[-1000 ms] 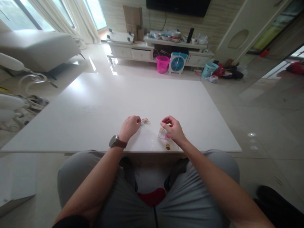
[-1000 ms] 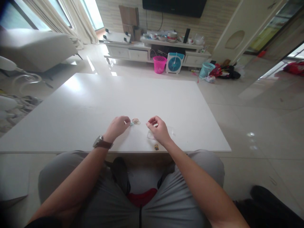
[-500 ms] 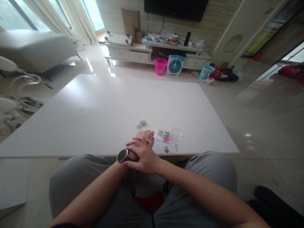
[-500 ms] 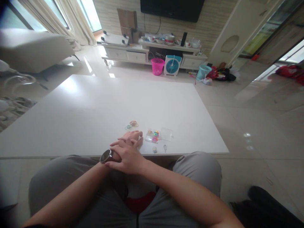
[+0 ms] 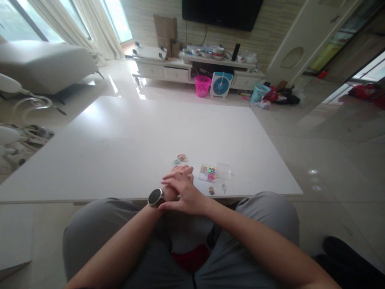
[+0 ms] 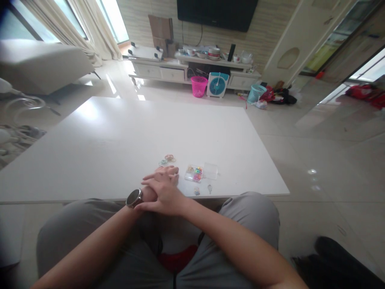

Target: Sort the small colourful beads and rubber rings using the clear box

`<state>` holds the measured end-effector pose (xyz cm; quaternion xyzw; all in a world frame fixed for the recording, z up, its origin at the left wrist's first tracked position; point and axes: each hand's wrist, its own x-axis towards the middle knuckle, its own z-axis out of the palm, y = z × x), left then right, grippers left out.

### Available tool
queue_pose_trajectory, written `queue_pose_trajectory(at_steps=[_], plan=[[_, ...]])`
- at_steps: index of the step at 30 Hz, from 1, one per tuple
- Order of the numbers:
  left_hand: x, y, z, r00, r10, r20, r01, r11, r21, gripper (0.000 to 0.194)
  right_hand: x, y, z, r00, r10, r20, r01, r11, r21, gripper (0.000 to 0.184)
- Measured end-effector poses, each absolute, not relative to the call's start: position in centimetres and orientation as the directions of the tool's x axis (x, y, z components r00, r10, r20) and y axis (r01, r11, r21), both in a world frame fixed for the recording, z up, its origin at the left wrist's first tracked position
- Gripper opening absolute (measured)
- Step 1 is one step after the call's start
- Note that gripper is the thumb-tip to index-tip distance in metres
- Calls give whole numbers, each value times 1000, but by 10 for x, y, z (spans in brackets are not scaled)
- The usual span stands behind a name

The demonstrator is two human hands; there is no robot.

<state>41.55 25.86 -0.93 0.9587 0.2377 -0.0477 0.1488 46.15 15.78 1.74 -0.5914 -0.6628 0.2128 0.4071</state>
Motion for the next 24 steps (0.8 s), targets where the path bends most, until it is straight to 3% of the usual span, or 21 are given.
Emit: queue_pose_trajectory(at_steps=[3,5,7,10,15,24], plan=[[411,258,-7,911,399,-99,411,-869,277,21,510,158,32,182,930,320,704,104,-703,27],[410,258,-4,925,374,-61,376,-888,264,20,547,156,33,284,918,276,823,-85,-562,13],[411,258,-3,937,347,-29,343,-907,244,20,575,153,26,323,932,167,881,-231,-414,8],[411,258,-2,947,321,0,312,-921,233,18,591,152,10,284,957,56,920,-255,-299,8],[411,255,-3,955,296,19,282,-927,245,16,583,160,-4,258,966,-19,941,-255,-224,12],[412,253,-8,958,286,14,274,-929,248,15,583,170,-5,306,948,-83,920,-317,-229,15]])
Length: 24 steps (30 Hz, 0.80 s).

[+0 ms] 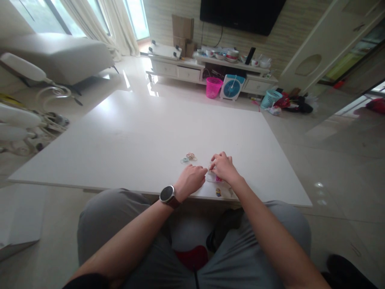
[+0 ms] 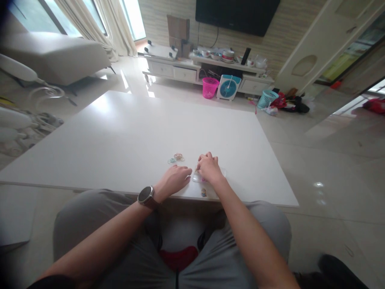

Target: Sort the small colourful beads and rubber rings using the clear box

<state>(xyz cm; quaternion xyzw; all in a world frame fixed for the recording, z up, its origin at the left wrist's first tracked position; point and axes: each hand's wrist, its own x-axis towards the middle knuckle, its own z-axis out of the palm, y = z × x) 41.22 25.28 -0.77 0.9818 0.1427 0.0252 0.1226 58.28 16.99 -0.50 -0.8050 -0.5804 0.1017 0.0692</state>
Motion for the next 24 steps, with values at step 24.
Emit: queue_pose_trajectory(at_steps=[24], plan=[[411,244,1,970,239,32,226,-946,233,20,587,163,5,156,987,-23,972,-158,-172,11]])
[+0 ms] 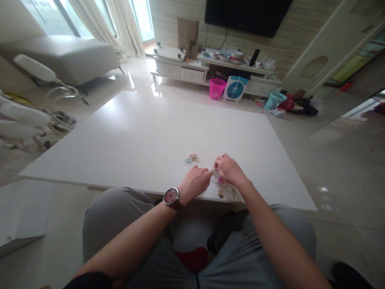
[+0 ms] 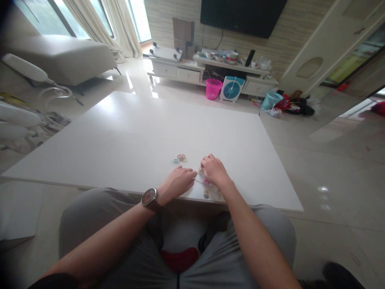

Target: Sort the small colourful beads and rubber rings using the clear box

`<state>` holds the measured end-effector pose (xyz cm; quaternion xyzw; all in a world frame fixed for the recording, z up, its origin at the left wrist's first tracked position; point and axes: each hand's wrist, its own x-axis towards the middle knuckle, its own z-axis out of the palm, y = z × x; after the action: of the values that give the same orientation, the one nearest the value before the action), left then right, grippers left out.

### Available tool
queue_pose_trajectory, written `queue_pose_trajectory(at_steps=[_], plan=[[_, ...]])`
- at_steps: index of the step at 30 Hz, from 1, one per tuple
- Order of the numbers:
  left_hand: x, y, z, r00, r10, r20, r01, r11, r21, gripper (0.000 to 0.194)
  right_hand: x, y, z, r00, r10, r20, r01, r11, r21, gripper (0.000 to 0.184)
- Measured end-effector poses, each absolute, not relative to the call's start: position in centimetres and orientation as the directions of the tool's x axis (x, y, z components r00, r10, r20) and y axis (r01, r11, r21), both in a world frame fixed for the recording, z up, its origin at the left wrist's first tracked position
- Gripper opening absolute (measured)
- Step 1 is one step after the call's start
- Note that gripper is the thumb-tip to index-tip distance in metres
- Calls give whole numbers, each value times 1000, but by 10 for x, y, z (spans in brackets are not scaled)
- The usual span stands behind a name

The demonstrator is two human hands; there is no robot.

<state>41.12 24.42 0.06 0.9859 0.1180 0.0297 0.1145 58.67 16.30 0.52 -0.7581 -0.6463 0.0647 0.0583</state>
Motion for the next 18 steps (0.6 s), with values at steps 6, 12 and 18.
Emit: queue_pose_trajectory(at_steps=[6,12,18], plan=[[411,243,4,971,231,64,214,-956,200,18,584,160,10,208,977,42,946,-190,-261,16],[411,243,4,971,210,119,185,-964,190,16,581,160,12,225,971,85,888,-168,-429,17],[410,242,4,968,206,141,181,-968,176,19,578,159,14,191,975,115,821,-95,-563,14]])
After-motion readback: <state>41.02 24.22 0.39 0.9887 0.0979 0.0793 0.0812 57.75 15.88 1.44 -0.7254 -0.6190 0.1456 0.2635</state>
